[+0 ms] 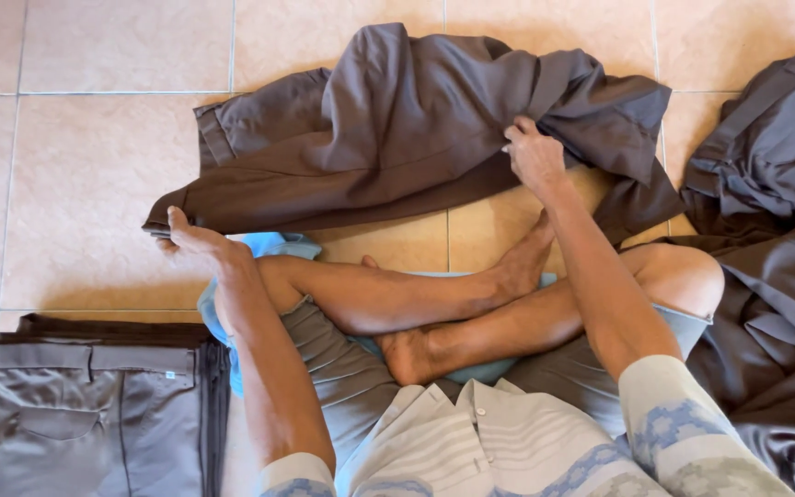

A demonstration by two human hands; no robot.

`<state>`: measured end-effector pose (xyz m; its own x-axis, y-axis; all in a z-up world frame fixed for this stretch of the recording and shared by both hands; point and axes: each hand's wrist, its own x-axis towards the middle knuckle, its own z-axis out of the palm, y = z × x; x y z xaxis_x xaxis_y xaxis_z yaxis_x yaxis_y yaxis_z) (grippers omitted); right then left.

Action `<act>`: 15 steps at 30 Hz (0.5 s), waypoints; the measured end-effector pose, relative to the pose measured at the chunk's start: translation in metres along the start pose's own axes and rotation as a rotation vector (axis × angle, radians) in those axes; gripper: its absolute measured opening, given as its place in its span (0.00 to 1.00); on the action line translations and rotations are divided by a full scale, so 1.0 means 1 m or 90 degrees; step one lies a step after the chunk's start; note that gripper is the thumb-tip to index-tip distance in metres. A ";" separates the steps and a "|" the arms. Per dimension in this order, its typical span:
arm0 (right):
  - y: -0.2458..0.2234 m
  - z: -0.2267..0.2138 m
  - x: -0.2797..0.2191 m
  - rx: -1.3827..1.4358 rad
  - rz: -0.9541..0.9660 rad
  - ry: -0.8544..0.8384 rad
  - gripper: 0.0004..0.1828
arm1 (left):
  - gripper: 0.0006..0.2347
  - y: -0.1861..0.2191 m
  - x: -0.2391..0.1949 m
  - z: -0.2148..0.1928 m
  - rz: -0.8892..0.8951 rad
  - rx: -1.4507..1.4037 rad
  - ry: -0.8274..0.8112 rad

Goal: The person sits cross-legged on a tiled floor and folds multiple pairs of brown trousers by hand. They smooth the fabric, fold the legs, and stack the finished trousers on the floor.

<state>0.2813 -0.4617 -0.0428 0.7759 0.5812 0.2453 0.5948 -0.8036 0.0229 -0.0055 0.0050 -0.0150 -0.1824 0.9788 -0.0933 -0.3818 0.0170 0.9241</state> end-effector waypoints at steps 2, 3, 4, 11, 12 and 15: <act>0.022 -0.006 0.012 0.186 -0.013 -0.006 0.07 | 0.20 -0.014 0.014 -0.005 -0.004 -0.017 0.018; 0.035 -0.011 0.022 0.367 -0.023 -0.010 0.03 | 0.21 -0.023 0.020 -0.005 -0.012 -0.038 0.032; 0.035 -0.060 0.022 0.365 -0.028 -0.010 0.03 | 0.21 -0.010 0.015 0.003 -0.011 -0.041 0.035; 0.103 -0.202 0.040 0.409 0.055 -0.020 0.17 | 0.13 0.050 -0.025 0.032 -0.117 -0.037 0.090; 0.116 -0.183 0.049 0.296 -0.031 0.031 0.14 | 0.10 0.061 -0.034 0.036 -0.129 -0.014 0.073; 0.095 -0.115 0.067 0.219 0.107 -0.048 0.08 | 0.11 0.066 -0.035 0.034 -0.207 0.038 0.097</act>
<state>0.3659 -0.5139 0.0870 0.8741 0.4632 0.1461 0.4840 -0.8058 -0.3411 0.0066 -0.0211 0.0620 -0.1956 0.8785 -0.4359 -0.3892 0.3384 0.8567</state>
